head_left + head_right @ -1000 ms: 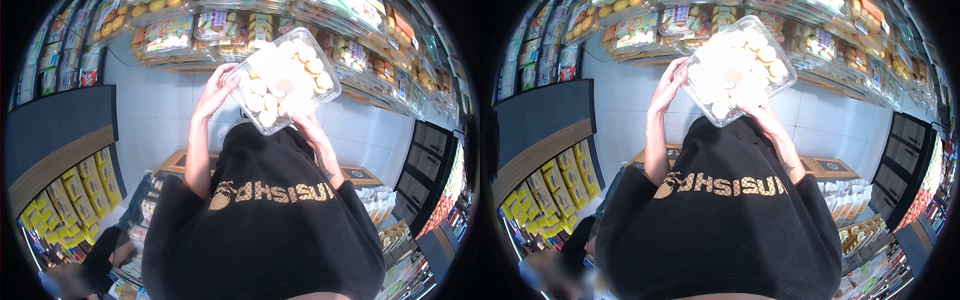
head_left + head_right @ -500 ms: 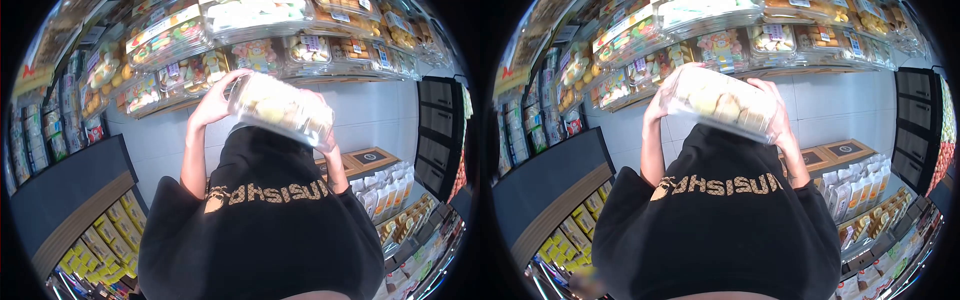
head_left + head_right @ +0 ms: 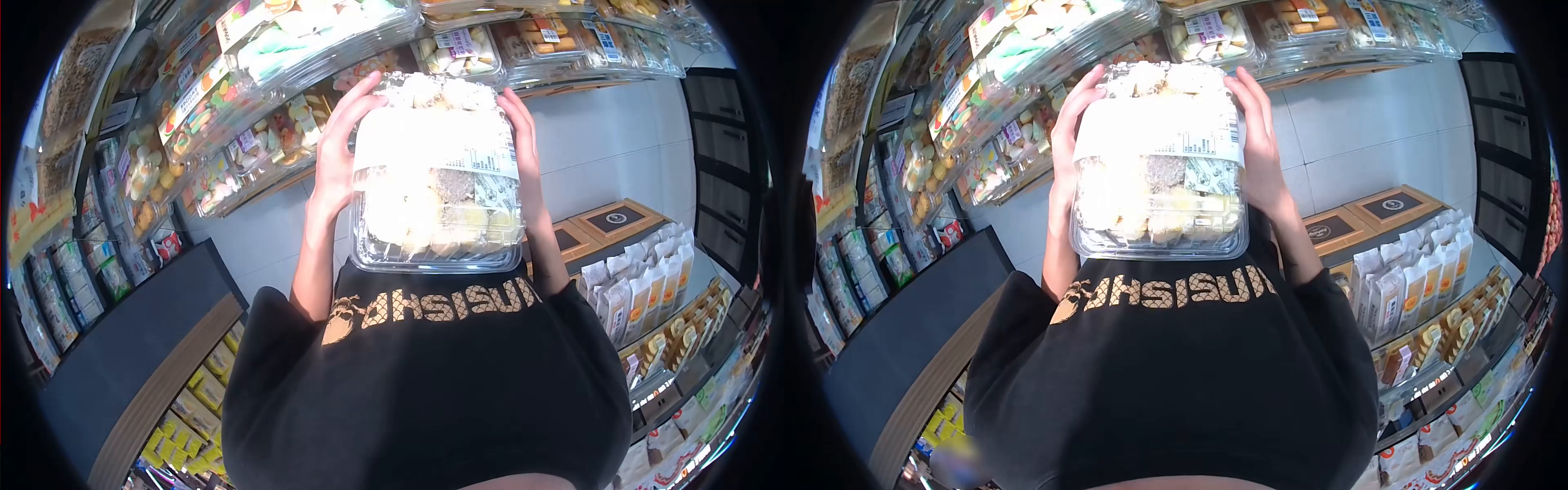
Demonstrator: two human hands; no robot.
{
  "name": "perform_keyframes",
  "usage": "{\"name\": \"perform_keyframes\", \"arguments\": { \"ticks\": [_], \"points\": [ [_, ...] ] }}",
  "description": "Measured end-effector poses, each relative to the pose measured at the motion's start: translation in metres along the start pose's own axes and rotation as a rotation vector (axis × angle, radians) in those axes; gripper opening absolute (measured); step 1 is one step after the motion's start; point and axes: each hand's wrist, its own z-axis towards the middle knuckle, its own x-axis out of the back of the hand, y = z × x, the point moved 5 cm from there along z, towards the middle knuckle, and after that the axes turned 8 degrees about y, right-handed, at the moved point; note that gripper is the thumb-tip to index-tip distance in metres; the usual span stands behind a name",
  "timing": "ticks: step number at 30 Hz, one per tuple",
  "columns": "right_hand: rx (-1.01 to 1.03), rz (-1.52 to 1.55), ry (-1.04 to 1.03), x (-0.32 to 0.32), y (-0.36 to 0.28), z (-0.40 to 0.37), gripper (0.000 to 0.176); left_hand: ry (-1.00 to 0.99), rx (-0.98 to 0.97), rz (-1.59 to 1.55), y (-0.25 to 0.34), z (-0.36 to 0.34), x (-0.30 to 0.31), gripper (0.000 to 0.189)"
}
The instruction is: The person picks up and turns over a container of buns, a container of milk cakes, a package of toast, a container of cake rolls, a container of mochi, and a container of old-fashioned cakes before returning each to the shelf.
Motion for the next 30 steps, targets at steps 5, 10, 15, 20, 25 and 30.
{"name": "perform_keyframes", "arguments": {
  "ticks": [5, 10, 15, 20, 25, 30],
  "points": [
    [-0.017, 0.124, 0.033, 0.006, 0.009, -0.004, 0.068, -0.027, 0.016, -0.072, -0.008, 0.003, -0.009, 0.053],
    [0.17, -0.159, 0.193, 0.025, -0.023, -0.006, 0.062, -0.118, -0.039, -0.144, -0.008, 0.009, -0.017, 0.046],
    [0.283, -0.161, 0.254, 0.025, -0.037, -0.022, 0.064, -0.172, 0.557, -0.834, 0.012, -0.008, -0.04, 0.048],
    [0.093, -0.17, 0.195, 0.017, -0.017, -0.023, 0.07, -0.285, 0.77, -1.021, -0.028, -0.008, -0.038, 0.05],
    [-0.32, -0.057, -0.096, -0.007, 0.069, -0.048, 0.064, -0.594, 0.446, -0.005, -0.083, -0.025, -0.039, 0.066],
    [-0.515, 0.011, -0.342, -0.067, 0.139, -0.077, 0.067, -0.513, 0.915, -0.383, -0.163, -0.092, -0.039, 0.056]
  ]
}}
